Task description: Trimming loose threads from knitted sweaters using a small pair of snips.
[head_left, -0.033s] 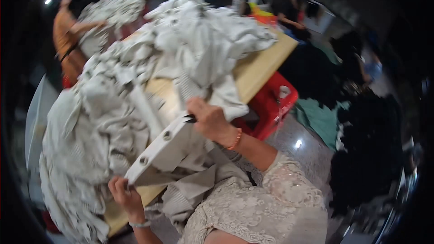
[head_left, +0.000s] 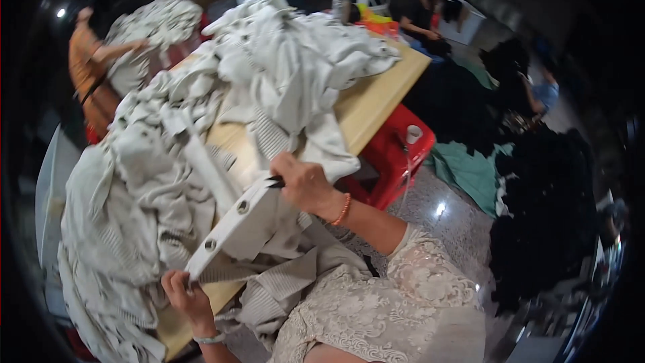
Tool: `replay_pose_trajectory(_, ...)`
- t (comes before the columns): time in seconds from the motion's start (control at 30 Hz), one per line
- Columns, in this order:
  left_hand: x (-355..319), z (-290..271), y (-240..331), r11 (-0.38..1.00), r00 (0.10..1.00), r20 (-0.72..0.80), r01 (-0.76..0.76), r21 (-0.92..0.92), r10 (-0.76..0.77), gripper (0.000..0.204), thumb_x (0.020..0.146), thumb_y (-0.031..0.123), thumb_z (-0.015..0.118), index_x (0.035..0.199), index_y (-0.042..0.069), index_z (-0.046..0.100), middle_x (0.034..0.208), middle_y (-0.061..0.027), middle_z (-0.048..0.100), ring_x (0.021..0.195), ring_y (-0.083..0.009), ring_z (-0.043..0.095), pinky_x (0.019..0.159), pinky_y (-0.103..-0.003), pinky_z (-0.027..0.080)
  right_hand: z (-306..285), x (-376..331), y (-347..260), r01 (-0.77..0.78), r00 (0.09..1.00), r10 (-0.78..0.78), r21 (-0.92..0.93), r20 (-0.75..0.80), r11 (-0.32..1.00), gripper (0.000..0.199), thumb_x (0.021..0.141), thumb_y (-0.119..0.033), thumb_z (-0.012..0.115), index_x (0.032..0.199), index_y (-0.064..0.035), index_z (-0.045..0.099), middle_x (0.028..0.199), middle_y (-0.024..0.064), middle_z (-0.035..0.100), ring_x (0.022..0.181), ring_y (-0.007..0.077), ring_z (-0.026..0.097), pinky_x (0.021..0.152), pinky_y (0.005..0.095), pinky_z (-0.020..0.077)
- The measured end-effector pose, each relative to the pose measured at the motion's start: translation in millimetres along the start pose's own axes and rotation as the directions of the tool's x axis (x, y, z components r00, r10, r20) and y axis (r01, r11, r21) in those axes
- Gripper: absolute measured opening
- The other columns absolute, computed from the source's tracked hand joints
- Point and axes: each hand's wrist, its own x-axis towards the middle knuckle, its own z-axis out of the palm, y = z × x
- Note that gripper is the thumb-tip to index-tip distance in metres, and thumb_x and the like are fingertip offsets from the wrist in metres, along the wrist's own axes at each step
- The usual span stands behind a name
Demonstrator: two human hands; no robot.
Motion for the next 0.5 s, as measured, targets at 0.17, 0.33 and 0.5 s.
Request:
replay_pose_trajectory(0.17,10,21,1,0.99,0.988,0.114,0.114,-0.087,-0.103,0.027,0.068,-0.017,0.053,0.09,-0.001,0.049,0.096,-0.0167,0.049,0.09,-0.035,0.053,0.074,-0.039,0.044,-11,-38,29,-0.151,0.983,0.166,-0.173,0.077,0.973,0.038,0.068,0.0,0.06,0.104,-0.0086,0.051,0.093,0.0113,0.055,0.069,0.0335,0.063,0.059,0.0424,0.0515)
replay_pose_trajectory(0.33,10,18,-7,0.995,0.988,0.129,0.09,-0.051,-0.083,0.026,0.07,-0.015,0.053,0.091,-0.001,0.048,0.094,-0.0158,0.048,0.089,-0.0346,0.053,0.073,-0.04,0.044,-4,-40,35,-0.156,0.984,0.169,-0.17,0.06,0.973,0.017,0.074,0.0,0.053,0.09,-0.0051,0.049,0.087,0.0139,0.052,0.067,0.0344,0.062,0.057,0.0435,0.0502)
replay_pose_trajectory(0.5,7,17,-17,0.996,0.994,0.064,0.089,0.012,-0.089,0.025,0.069,-0.015,0.053,0.09,-0.001,0.048,0.091,-0.0148,0.047,0.087,-0.0339,0.052,0.074,-0.04,0.043,-12,-25,43,-0.133,0.991,0.128,-0.218,-0.036,0.967,0.017,0.074,0.001,0.053,0.09,-0.0061,0.051,0.086,0.0134,0.052,0.066,0.0325,0.062,0.056,0.0414,0.0507)
